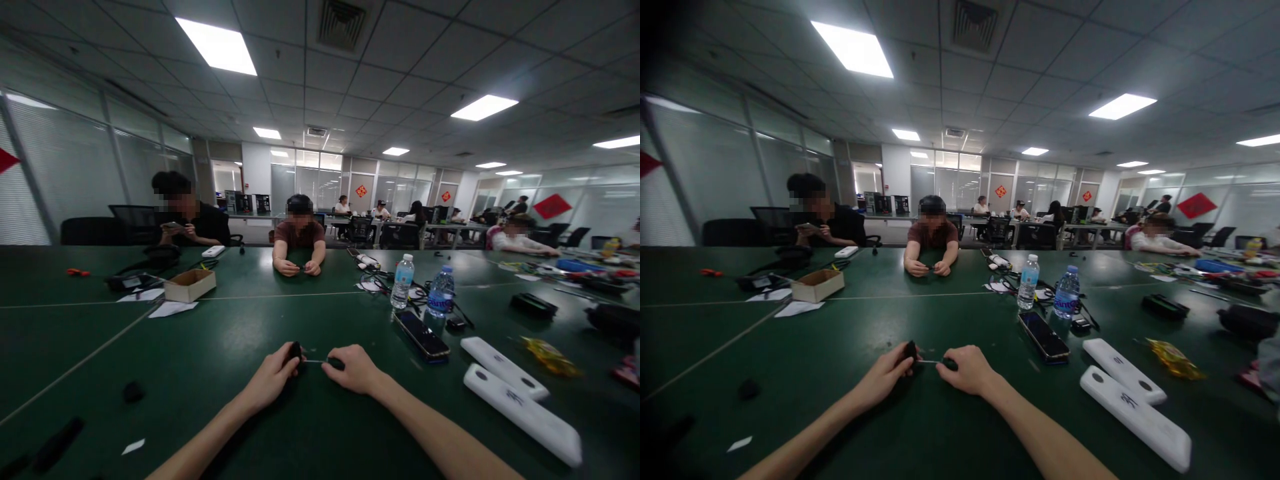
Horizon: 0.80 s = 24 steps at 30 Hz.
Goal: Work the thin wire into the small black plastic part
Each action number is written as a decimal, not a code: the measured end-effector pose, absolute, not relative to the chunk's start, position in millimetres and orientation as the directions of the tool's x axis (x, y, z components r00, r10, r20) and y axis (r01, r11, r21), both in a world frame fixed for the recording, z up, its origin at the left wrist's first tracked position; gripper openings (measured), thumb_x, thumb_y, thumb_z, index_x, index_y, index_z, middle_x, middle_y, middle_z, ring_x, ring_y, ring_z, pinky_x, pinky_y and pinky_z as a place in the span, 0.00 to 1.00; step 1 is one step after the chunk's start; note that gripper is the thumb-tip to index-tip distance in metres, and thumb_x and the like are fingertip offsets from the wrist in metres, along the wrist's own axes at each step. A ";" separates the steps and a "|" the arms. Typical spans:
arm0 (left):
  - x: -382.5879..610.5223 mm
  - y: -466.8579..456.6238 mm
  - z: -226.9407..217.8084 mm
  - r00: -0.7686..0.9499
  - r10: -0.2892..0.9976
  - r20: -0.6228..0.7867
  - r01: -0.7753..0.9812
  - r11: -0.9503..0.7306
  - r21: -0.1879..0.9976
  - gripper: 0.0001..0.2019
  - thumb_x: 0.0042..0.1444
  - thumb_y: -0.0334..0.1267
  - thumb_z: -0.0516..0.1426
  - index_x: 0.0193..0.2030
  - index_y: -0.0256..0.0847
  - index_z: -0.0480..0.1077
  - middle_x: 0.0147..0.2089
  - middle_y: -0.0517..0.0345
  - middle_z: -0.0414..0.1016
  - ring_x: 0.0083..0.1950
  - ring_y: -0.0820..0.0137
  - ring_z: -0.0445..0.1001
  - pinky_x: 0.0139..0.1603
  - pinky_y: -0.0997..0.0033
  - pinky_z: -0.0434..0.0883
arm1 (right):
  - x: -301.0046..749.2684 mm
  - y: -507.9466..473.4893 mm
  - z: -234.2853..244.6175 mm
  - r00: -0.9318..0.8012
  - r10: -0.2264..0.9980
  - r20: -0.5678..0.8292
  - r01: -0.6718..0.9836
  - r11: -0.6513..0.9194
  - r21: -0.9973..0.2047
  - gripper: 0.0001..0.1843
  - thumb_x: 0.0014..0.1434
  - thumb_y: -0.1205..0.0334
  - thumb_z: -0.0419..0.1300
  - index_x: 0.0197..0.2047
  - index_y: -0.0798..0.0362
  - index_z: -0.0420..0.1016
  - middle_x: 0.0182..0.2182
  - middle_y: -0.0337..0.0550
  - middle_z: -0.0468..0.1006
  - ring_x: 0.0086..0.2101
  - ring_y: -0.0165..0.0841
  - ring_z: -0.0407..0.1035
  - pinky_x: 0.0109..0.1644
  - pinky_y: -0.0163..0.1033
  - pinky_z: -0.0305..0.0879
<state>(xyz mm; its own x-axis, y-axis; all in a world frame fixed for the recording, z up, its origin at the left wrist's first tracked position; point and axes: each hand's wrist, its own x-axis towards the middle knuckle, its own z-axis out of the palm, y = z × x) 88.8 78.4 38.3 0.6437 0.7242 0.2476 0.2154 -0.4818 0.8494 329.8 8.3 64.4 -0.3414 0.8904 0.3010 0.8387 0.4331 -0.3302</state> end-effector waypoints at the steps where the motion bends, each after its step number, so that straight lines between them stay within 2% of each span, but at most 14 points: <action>1: 88.4 77.7 39.3 0.644 0.723 0.250 0.220 -0.487 0.845 0.16 0.64 0.46 0.46 0.53 0.41 0.64 0.46 0.52 0.74 0.38 0.68 0.73 0.41 0.69 0.69 | 329.7 8.3 64.8 -0.342 0.893 0.294 0.836 0.432 -0.339 0.18 0.65 0.49 0.52 0.39 0.53 0.77 0.29 0.40 0.78 0.27 0.30 0.70 0.34 0.32 0.63; 7: 87.4 75.1 43.5 0.629 0.737 0.245 0.276 -0.507 0.816 0.16 0.64 0.46 0.47 0.51 0.40 0.64 0.43 0.53 0.74 0.38 0.68 0.73 0.40 0.70 0.68 | 331.2 8.2 64.2 -0.358 0.899 0.253 0.808 0.434 -0.398 0.18 0.66 0.50 0.51 0.39 0.53 0.76 0.30 0.39 0.77 0.26 0.28 0.69 0.32 0.31 0.64; 18: 87.5 71.9 46.7 0.637 0.736 0.230 0.276 -0.496 0.823 0.16 0.65 0.45 0.46 0.51 0.39 0.64 0.41 0.53 0.74 0.37 0.68 0.72 0.38 0.70 0.67 | 330.0 7.2 64.8 -0.356 0.893 0.277 0.823 0.440 -0.361 0.19 0.66 0.50 0.50 0.40 0.54 0.76 0.30 0.40 0.77 0.27 0.30 0.70 0.33 0.33 0.63; 24: 89.0 69.7 49.0 0.624 0.744 0.239 0.287 -0.503 0.815 0.14 0.64 0.45 0.47 0.50 0.39 0.64 0.40 0.54 0.75 0.38 0.68 0.72 0.40 0.69 0.67 | 331.6 8.6 62.7 -0.353 0.883 0.310 0.832 0.448 -0.328 0.19 0.66 0.49 0.51 0.39 0.54 0.77 0.30 0.41 0.77 0.28 0.30 0.70 0.35 0.33 0.63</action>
<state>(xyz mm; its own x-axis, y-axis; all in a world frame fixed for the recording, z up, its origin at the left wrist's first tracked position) 89.0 69.7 49.0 0.6243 0.7438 0.2389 0.2872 -0.5029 0.8152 331.6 8.6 62.7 -0.3527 0.8828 0.3102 0.8318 0.4476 -0.3283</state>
